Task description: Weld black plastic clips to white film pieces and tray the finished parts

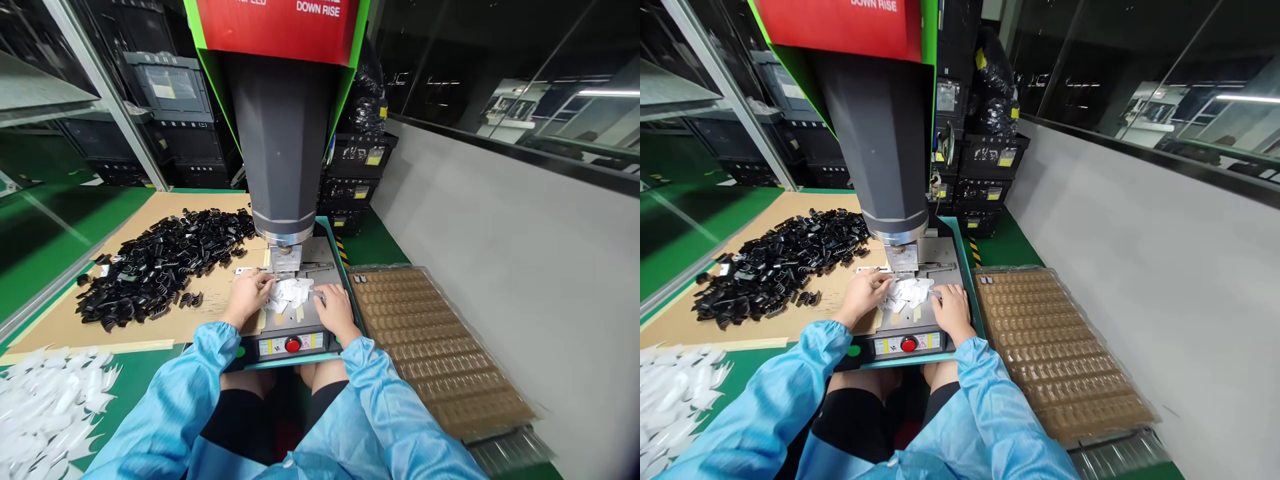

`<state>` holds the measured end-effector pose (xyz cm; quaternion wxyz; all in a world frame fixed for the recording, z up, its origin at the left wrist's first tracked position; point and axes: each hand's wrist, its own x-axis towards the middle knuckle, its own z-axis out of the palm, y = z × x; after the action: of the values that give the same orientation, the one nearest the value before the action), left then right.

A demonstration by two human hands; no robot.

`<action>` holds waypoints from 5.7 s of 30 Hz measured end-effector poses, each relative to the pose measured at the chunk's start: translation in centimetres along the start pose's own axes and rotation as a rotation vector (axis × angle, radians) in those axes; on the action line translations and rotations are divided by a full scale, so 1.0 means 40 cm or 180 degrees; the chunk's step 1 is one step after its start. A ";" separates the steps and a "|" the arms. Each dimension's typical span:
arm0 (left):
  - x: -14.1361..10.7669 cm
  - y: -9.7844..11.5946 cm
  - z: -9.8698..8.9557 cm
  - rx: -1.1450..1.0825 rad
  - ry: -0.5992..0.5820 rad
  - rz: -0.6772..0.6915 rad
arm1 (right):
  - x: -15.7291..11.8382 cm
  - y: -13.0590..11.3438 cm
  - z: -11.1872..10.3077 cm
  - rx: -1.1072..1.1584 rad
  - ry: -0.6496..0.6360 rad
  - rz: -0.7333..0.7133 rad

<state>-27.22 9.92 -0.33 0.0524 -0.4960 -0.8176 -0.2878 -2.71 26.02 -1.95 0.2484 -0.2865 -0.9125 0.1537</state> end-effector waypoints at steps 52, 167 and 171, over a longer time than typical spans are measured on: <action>0.154 0.015 0.046 -0.1723 -0.0378 -0.0258 | 0.285 -0.129 0.112 0.1028 -0.0078 0.0452; -0.379 0.223 -0.028 -0.5647 -0.0650 -0.2220 | -0.256 -0.274 -0.021 0.2956 -0.0188 0.0781; -0.390 0.255 -0.025 -0.5256 -0.0532 -0.2132 | -0.266 -0.289 -0.043 0.1939 -0.0165 0.0200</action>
<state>-11.00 0.70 -1.02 -0.4677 -0.1303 -0.4530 -0.7477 0.64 10.76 0.48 0.2946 -0.2229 -0.8211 0.4351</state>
